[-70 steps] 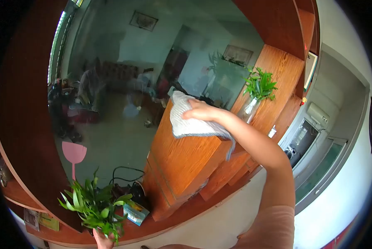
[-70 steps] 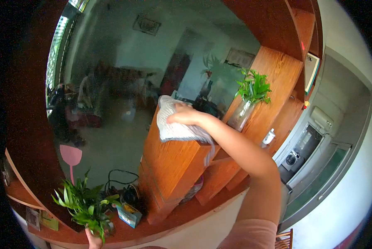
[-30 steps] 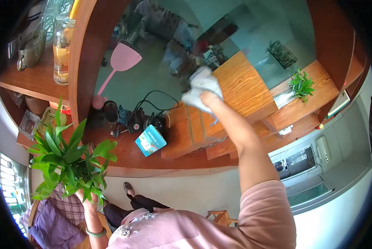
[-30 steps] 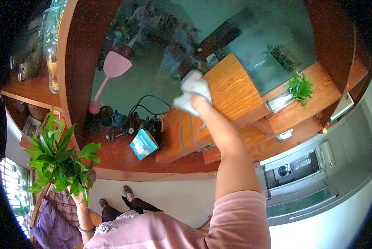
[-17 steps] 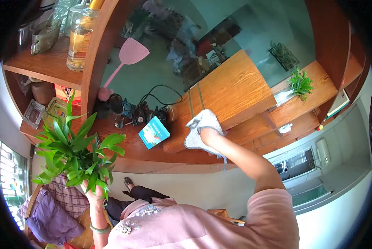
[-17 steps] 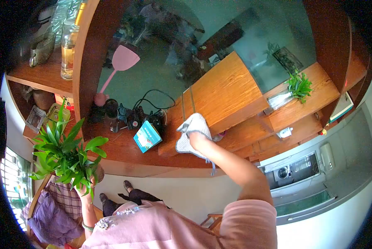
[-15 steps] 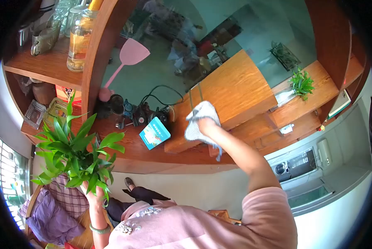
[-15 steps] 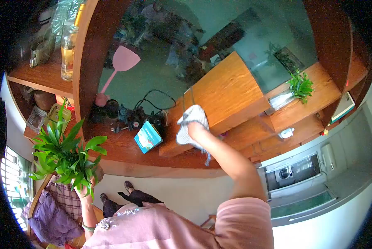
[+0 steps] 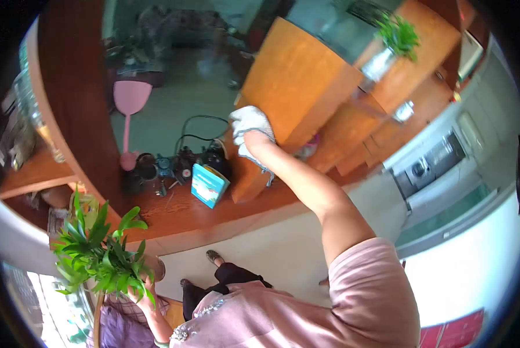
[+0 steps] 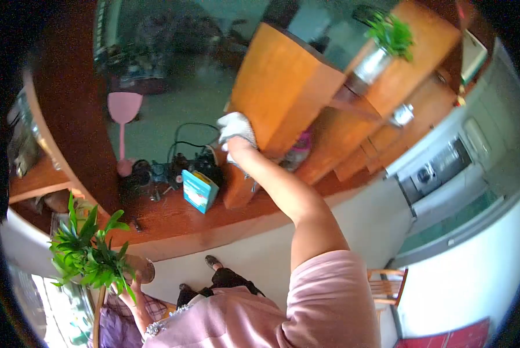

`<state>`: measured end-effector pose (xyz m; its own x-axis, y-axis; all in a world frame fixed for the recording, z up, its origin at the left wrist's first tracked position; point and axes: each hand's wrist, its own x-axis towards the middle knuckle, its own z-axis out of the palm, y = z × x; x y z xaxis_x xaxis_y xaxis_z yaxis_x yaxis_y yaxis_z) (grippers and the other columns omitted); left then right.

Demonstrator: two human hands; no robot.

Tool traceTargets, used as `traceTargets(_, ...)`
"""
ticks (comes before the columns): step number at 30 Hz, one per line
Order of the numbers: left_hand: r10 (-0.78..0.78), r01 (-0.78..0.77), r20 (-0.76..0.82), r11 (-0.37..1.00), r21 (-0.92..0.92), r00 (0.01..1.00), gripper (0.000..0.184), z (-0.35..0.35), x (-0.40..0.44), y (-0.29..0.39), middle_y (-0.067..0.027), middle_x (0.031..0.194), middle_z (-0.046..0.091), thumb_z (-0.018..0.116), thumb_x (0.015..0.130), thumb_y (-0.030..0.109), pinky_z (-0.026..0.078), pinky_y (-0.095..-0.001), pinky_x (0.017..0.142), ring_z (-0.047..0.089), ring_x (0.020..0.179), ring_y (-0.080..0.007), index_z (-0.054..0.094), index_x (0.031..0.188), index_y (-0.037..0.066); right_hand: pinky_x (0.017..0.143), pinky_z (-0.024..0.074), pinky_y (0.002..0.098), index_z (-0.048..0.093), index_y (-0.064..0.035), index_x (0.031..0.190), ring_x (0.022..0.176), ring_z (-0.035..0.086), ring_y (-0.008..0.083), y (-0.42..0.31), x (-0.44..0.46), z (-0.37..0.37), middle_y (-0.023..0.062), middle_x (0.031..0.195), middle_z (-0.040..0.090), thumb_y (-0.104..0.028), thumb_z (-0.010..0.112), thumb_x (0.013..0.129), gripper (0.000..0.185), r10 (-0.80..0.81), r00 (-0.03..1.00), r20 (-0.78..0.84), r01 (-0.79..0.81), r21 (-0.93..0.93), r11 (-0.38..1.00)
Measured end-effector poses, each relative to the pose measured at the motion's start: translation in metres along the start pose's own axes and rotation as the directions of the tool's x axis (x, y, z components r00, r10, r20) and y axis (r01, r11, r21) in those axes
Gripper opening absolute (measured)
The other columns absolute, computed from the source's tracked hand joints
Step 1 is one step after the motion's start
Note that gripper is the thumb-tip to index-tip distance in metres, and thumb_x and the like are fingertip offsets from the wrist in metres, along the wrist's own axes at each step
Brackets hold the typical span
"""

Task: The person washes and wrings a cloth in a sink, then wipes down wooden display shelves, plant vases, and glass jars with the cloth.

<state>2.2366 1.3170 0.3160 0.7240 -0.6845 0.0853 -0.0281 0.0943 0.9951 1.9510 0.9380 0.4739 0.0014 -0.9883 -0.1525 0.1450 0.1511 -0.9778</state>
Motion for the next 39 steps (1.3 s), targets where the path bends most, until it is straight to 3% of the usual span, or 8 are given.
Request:
traceTargets(4,0.239,-0.241,0.064,0.856,0.456,0.969,0.051,0.011,0.009,0.004,-0.011,0.101,0.056,0.076,0.065,0.015,0.042,-0.0353,0.082,0.053,0.092,-0.0237,0.049,0.106,0.001,0.044,0.0438,0.0362,0.056,-0.0011,0.06,0.049,0.056,0.025,-0.015,-0.084,0.006,0.0152,0.051,0.051,-0.013,0.051,0.068,0.016,-0.314,0.942,0.116,0.202,-0.945,0.256)
traceTargets(5,0.454,-0.435,0.179,0.558,0.707,0.873,0.053,0.012,0.013,-0.007,-0.0122,0.1,0.057,0.076,0.065,0.022,0.042,-0.0362,0.083,0.053,0.091,-0.025,0.05,0.105,0.0,0.037,0.035,0.0364,0.048,-0.0057,0.053,0.036,0.041,0.0226,-0.024,-0.099,0.006,0.0098,0.044,0.037,-0.016,0.052,0.07,0.02,-0.052,0.989,-0.14,-0.107,-0.905,0.411)
traceTargets(6,0.587,-0.524,0.351,0.149,0.838,0.729,0.057,0.01,0.017,-0.021,-0.0133,0.098,0.057,0.077,0.064,0.029,0.041,-0.0371,0.083,0.054,0.09,-0.0262,0.05,0.104,-0.002,0.044,0.039,0.0365,0.052,-0.0063,0.059,0.046,0.049,0.0255,0.0,-0.094,-0.026,0.0125,0.052,0.046,-0.014,0.055,0.063,0.009,-0.362,0.84,0.405,0.459,-0.885,0.074)
traceTargets(11,0.037,-0.075,0.109,0.927,0.367,0.993,0.07,0.015,0.018,0.008,-0.0182,0.108,0.047,0.076,0.064,0.037,0.036,-0.0411,0.087,0.044,0.1,-0.0322,0.046,0.11,-0.005,0.056,0.0446,0.0365,0.062,-0.0121,0.069,0.066,0.058,0.024,-0.016,-0.134,-0.033,0.0076,0.068,0.059,-0.012,0.054,0.066,0.009,-0.441,0.742,0.505,0.588,-0.807,0.064)
traceTargets(20,0.06,-0.096,0.115,0.936,0.338,0.992,0.069,0.049,0.0,0.066,-0.0169,0.114,0.045,0.076,0.063,0.023,0.034,-0.0392,0.091,0.042,0.104,-0.0292,0.041,0.117,-0.004,0.077,0.0435,0.0396,0.061,-0.0082,0.091,0.083,0.056,0.0282,0.046,-0.105,-0.127,0.0109,0.088,0.06,-0.01,0.056,0.07,0.022,-0.91,0.196,0.364,0.557,-0.806,-0.203)
traceTargets(28,-0.008,-0.012,0.131,0.988,0.154,0.991,0.079,0.139,-0.025,0.099,-0.0153,0.128,0.036,0.075,0.064,0.006,0.034,-0.0384,0.096,0.038,0.114,-0.0273,0.03,0.129,0.0,0.069,0.047,0.0382,0.053,-0.0028,0.103,0.082,0.06,0.0326,0.071,-0.1,-0.138,0.0172,0.089,0.06,0.0,0.053,0.076,0.028,-0.773,0.601,-0.203,0.645,-0.449,0.619)
traceTargets(37,-0.012,0.008,0.034,0.995,0.103,0.999,0.07,0.191,-0.053,0.094,-0.0156,0.124,0.039,0.068,0.065,0.0,0.027,-0.038,0.099,0.039,0.112,-0.0255,0.033,0.125,-0.003,0.079,0.0422,0.036,0.047,-0.0024,0.11,0.091,0.055,0.0288,0.126,-0.084,-0.161,0.0134,0.099,0.055,-0.01,0.068,0.068,0.048,-0.777,0.627,-0.043,0.663,-0.493,0.563)
traceTargets(39,0.022,-0.028,0.051,0.993,0.114,0.998,0.07,0.195,-0.056,0.094,-0.0154,0.125,0.039,0.068,0.065,0.0,0.026,-0.038,0.099,0.039,0.113,-0.0256,0.033,0.125,-0.003,0.081,0.0419,0.0333,0.049,-0.0034,0.109,0.092,0.054,0.0202,0.116,-0.086,-0.172,0.0065,0.101,0.055,-0.01,0.067,0.069,0.045,-0.42,0.893,-0.164,0.451,0.333,0.828)
